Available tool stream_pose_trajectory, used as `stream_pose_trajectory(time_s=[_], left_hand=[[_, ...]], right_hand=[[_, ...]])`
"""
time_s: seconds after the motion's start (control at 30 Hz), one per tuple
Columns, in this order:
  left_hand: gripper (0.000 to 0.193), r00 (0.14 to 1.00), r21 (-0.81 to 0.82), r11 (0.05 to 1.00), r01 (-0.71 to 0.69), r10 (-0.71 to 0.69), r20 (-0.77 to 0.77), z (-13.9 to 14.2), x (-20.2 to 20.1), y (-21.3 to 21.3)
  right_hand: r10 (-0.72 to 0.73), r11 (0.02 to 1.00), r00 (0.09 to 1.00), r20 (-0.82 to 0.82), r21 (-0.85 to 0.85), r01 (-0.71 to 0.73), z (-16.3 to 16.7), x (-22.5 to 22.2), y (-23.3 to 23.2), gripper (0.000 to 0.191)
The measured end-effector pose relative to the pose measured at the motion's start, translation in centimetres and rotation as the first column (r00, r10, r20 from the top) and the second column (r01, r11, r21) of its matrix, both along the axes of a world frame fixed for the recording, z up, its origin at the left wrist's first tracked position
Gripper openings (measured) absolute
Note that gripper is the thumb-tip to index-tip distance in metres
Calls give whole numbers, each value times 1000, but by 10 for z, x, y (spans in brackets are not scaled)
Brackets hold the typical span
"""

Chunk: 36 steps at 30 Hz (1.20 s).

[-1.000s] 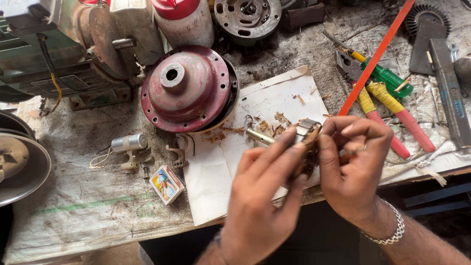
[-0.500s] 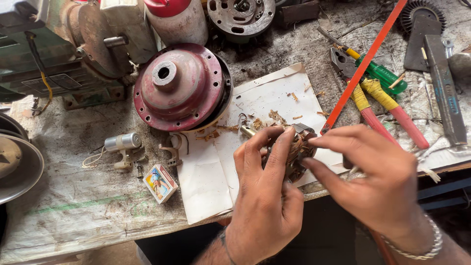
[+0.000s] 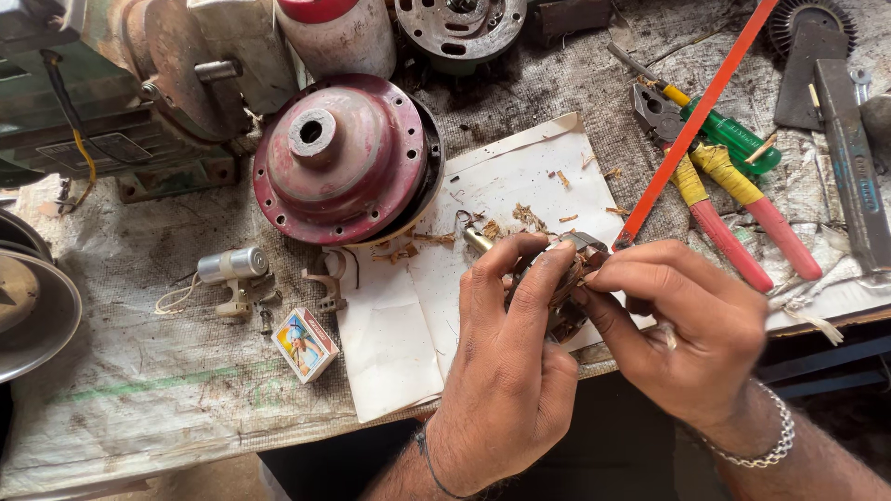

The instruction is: The person holds a motor stator with burnt copper windings on a workbench and uses a screwdriver to pry and scrape the burnt windings and insulation out of the stator slots, working around the core and pulling out loose debris by hand as it accumulates on the paper below.

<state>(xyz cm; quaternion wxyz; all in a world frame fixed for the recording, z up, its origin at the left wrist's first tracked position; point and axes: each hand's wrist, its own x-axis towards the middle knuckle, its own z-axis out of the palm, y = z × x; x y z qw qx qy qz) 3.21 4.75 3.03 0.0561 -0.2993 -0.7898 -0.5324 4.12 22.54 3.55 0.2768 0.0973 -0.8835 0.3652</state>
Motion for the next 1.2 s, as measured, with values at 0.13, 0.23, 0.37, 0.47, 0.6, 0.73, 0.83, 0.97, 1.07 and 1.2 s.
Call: stream_pose_trajectory(time_s=[0.13,0.23,0.37,0.47,0.6,0.73,0.83,0.97,1.07,1.2], left_hand=[[74,1000,7,1000,12,-12,-2,-1,-2,0],[75,1000,6,1000,11,-11,6,-1,-1,0],[76,1000,0,1000,23,-23,14,0,-1,0],[77,998,14,999,51,-52,46,3,-1,-2],[77,985,46,994,99,-105,140,6,-3,-4],[76,986,33,996,86,-89,141,8,-1,-5],[76,991,23,998,59,-61,116,9,1,-4],[72,991,31,998,50,-53,126,10,2,-3],[72,994,28,999,34,-37,104,9,-1,-1],[73,993,25,999,33,-36,111,8,-2,-1]], right_hand=[[-50,993,994,97,-104,60,-4,2,-1,21],[2,999,999,42,-34,-1,-7,3,2,21],[20,1000,998,-59,6,-20,-16,2,2,19],[28,998,994,-105,63,-22,-24,0,2,19],[96,981,980,-174,185,-64,-30,-1,4,22],[135,961,967,-218,265,-74,-30,-2,6,25],[160,959,962,-223,266,-97,-27,-2,4,24],[236,955,936,-261,239,-174,-18,2,3,22],[173,981,953,-250,129,-144,-9,5,6,20],[-3,1000,997,-75,18,5,2,5,10,19]])
